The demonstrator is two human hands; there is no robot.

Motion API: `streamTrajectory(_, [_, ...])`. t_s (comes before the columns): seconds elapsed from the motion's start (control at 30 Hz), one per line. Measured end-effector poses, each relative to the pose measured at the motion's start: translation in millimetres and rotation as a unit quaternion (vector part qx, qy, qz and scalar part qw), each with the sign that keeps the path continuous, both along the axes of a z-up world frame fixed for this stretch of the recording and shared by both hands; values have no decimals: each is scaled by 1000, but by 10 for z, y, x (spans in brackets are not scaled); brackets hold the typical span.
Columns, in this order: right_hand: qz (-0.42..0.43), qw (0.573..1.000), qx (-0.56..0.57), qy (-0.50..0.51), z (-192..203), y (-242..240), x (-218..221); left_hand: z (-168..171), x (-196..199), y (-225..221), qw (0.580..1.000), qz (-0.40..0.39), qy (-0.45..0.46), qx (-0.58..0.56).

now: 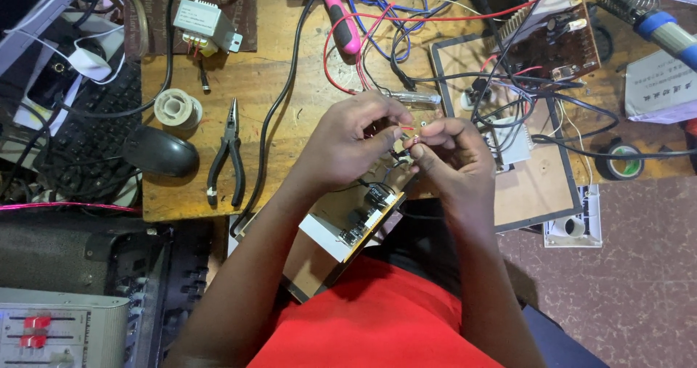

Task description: Soldering wires to a circuit board on a repair workbench using a soldering iron and pliers.

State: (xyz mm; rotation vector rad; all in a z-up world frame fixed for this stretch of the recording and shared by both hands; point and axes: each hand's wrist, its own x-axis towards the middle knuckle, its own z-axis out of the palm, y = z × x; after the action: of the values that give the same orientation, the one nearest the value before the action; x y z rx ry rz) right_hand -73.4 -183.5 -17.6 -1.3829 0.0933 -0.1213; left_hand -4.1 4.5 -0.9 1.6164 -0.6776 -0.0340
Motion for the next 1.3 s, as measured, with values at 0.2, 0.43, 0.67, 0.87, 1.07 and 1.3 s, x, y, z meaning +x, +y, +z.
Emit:
streamTrajectory(0.2, [-7,1000,6,-1,-75,39,45,-3,-12,27,1000,-14,-3,6])
streamTrajectory(0.43, [-19,1000,14,-14,-85,46,58,-39,9,18,1000,-5,12,25])
streamTrajectory(0.67, [-20,999,21,-15,-126,44,69,-7,1,28,1000,-8,20,11])
streamTrajectory(0.87, [-13,999,21,-20,-141,74,83,-105,29,27,1000,-7,20,12])
streamTrajectory(1.07, [-5,999,20,-31,-80,91,75,-103,24,8,1000,1,19,18])
streamTrajectory(1.3, [-9,996,-67,-55,-118,-86,110,10,-26,-33,997,-23,-4,75])
